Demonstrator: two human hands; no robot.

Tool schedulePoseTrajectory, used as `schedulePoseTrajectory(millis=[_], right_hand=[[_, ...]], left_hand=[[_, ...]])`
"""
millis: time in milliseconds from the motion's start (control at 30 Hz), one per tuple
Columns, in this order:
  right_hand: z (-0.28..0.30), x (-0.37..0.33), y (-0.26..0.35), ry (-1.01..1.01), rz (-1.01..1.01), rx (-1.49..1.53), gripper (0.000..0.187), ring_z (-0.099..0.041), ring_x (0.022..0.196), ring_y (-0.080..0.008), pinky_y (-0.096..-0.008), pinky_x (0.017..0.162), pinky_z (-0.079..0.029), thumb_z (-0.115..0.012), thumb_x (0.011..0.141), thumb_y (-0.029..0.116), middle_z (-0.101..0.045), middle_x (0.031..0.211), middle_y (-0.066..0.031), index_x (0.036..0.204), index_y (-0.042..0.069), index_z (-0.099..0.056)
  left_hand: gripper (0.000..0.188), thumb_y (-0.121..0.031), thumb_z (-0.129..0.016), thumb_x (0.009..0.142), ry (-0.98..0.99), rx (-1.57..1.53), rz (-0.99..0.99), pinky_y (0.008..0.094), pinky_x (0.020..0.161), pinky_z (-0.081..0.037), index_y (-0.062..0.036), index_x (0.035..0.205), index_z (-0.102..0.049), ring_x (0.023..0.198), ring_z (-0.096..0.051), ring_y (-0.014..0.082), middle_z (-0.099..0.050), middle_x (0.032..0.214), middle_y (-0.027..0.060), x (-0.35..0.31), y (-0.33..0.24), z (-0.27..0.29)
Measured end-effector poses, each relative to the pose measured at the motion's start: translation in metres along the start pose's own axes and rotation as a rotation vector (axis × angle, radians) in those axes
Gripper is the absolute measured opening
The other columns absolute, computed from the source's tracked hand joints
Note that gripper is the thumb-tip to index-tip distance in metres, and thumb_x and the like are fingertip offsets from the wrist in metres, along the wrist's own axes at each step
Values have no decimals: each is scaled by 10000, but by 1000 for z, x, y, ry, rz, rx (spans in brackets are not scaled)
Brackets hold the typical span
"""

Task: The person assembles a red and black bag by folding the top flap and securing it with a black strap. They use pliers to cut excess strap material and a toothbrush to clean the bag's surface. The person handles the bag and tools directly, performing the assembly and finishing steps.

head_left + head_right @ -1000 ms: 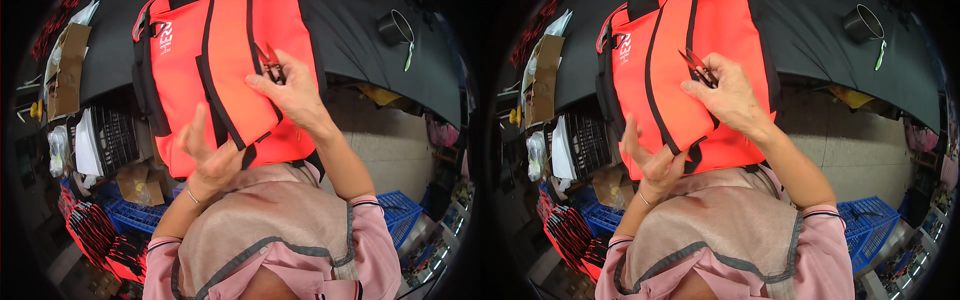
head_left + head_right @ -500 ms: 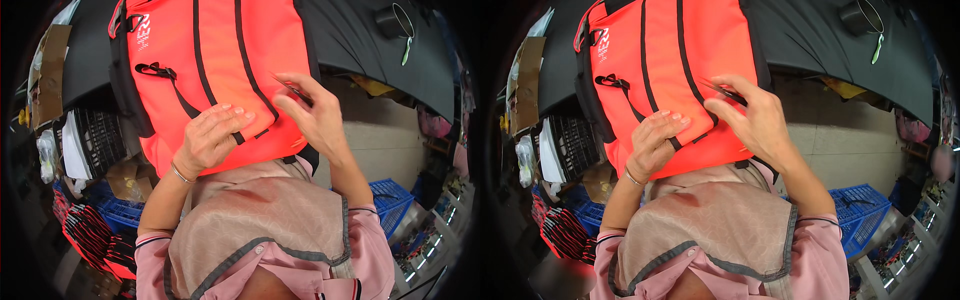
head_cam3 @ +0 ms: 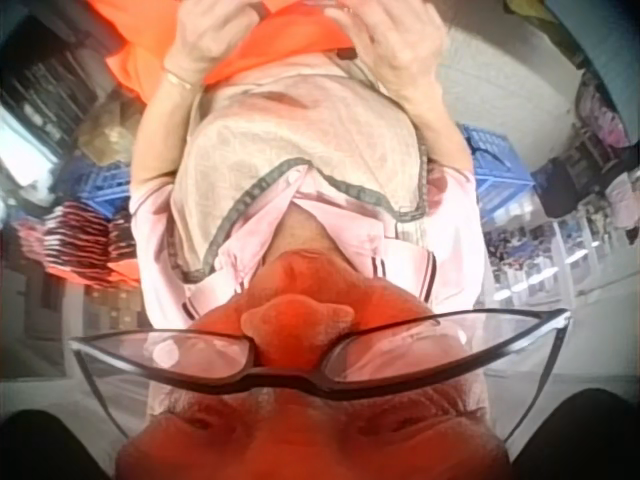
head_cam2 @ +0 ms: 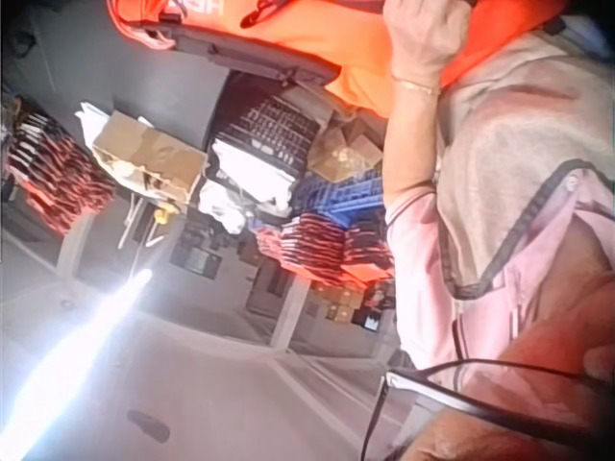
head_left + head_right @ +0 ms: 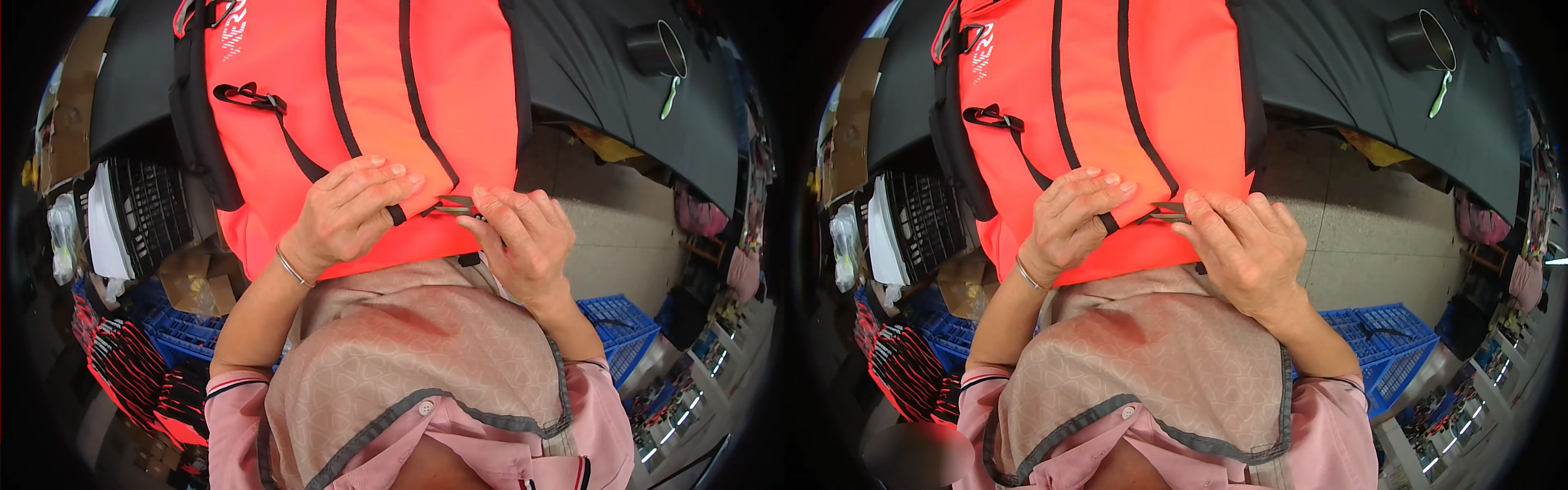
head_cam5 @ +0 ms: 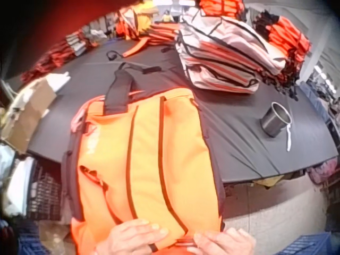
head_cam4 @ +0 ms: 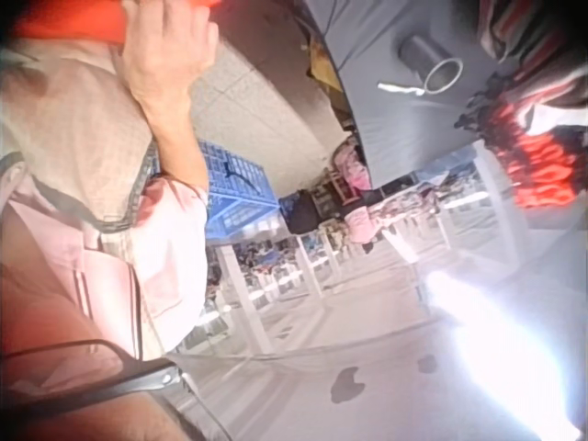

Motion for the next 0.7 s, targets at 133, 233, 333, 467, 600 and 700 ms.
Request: schedulePoseTrajectory(millis=[133,233,333,467,600,700], right_hand=[[-1,0,1,3,26,-22,379,-528,642,-146,-291,547,-354,-841,713,239,-660,882,12,1040,98,-713],[0,2,2,-1,33,-45,372,-524,637,-143,-292,548,-354,-837,720,241,-657,878,13,1039,95,-714],[0,2,1,-7,40,-64,359,-520,634,-137,-289,549,-353,-826,737,249,-656,876,15,1041,95,-714],[0,2,2,-2,55,-92,334,-518,631,-129,-286,542,-345,-809,761,257,-658,879,13,1036,94,-712],[-2,1,2,-29,75,-106,316,-510,616,-124,-284,532,-328,-804,776,259,-657,868,11,1026,92,-708],[-5,-1,1,-58,80,-102,310,-501,601,-123,-285,528,-314,-808,779,257,-655,854,9,1019,90,-705]], left_hand=[[375,72,-587,710,-8,-11,3,428,910,-564,22,1061,-710,969,-680,241,-707,1065,70,1,0,0],[386,45,-613,717,-10,-8,-5,428,921,-558,10,1091,-702,973,-675,236,-703,1056,70,0,1,0],[401,14,-642,725,-2,-6,-17,427,937,-551,-3,1123,-693,979,-670,227,-698,1049,68,-1,2,1],[357,2,-649,726,-21,-5,-24,427,922,-558,0,1080,-700,972,-672,226,-700,1052,70,-2,3,-2],[276,-2,-649,732,-32,9,-59,419,881,-573,4,1003,-702,951,-675,238,-705,1060,74,0,4,-1],[224,-4,-649,735,-31,4,-56,412,850,-581,7,954,-699,942,-676,252,-709,1065,74,-1,6,-2]])
Point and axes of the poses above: each hand's wrist, its own x-axis towards the middle knuckle, its own z-axis out of the back of the hand, y = z × x, the point moved 3 cm from there along x, towards the middle knuckle
